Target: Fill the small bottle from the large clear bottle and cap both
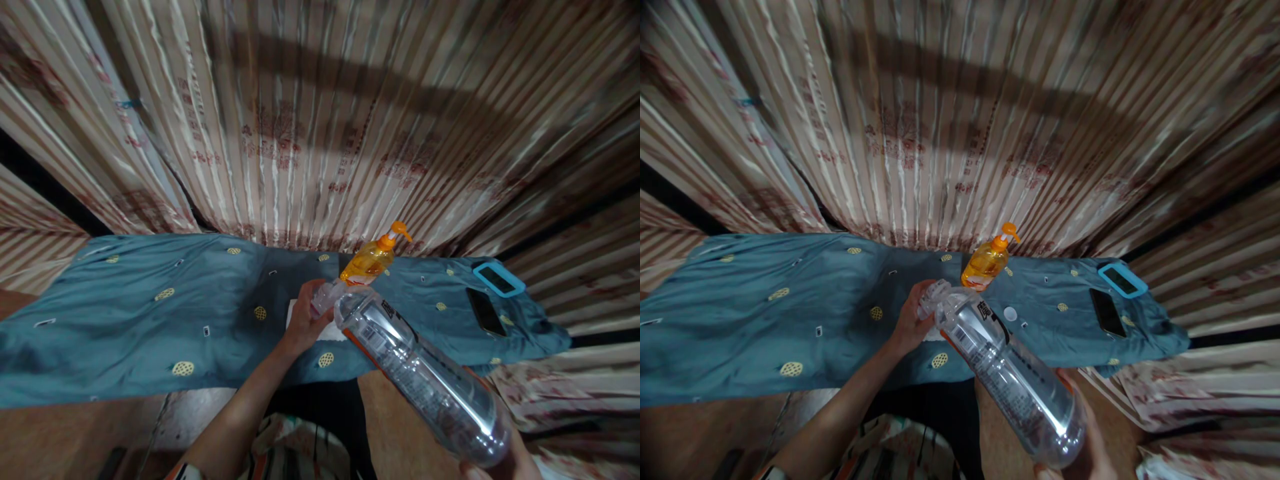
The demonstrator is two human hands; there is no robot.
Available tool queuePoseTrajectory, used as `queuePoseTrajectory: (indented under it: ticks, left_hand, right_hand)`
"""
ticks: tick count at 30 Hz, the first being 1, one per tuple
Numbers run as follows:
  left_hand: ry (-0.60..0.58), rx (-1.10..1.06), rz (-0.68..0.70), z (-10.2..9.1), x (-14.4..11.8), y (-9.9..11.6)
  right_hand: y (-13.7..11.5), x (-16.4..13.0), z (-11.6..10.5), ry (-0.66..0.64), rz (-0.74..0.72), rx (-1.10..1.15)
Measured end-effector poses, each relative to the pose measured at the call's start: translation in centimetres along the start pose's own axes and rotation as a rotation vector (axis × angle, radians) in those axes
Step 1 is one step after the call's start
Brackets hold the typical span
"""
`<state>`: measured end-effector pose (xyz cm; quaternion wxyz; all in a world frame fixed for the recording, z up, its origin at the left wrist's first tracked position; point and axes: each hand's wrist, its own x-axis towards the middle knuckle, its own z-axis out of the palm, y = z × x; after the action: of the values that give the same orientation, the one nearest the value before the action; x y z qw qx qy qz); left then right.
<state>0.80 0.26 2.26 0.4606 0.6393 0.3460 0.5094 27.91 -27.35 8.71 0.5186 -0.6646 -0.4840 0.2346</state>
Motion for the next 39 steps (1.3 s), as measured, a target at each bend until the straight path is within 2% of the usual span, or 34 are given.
queuePoseTrajectory:
  ticks: [6,10,15,19,33,39]
  left_hand:
    - [0.009,0.013,0.02,0.0,0.1,-0.1]
    - [0.006,0.033,0.033,-0.1,0.1,-0.1]
    - [0.013,0.035,0.023,0.0,0.1,0.0]
    - [0.008,0.022,0.014,0.0,0.1,-0.1]
    - [-0.009,0.014,-0.024,-0.1,0.1,0.0]
    - [-0.006,0.007,-0.019,-0.1,0.2,0.0]
  right_hand:
    - [0.1,0.1,0.1,-0.04,0.004,0.008]
    - [0.2,-0.1,0.2,-0.012,0.006,-0.01]
    - [-1.4,-0.8,2.1,0.098,0.02,-0.036]
    - [-2.8,-1.0,3.2,0.097,0.011,-0.044]
    - [-3.8,-0.7,3.7,0.176,0.166,0.08]
    - [-4.0,-0.9,3.6,0.119,0.162,0.013]
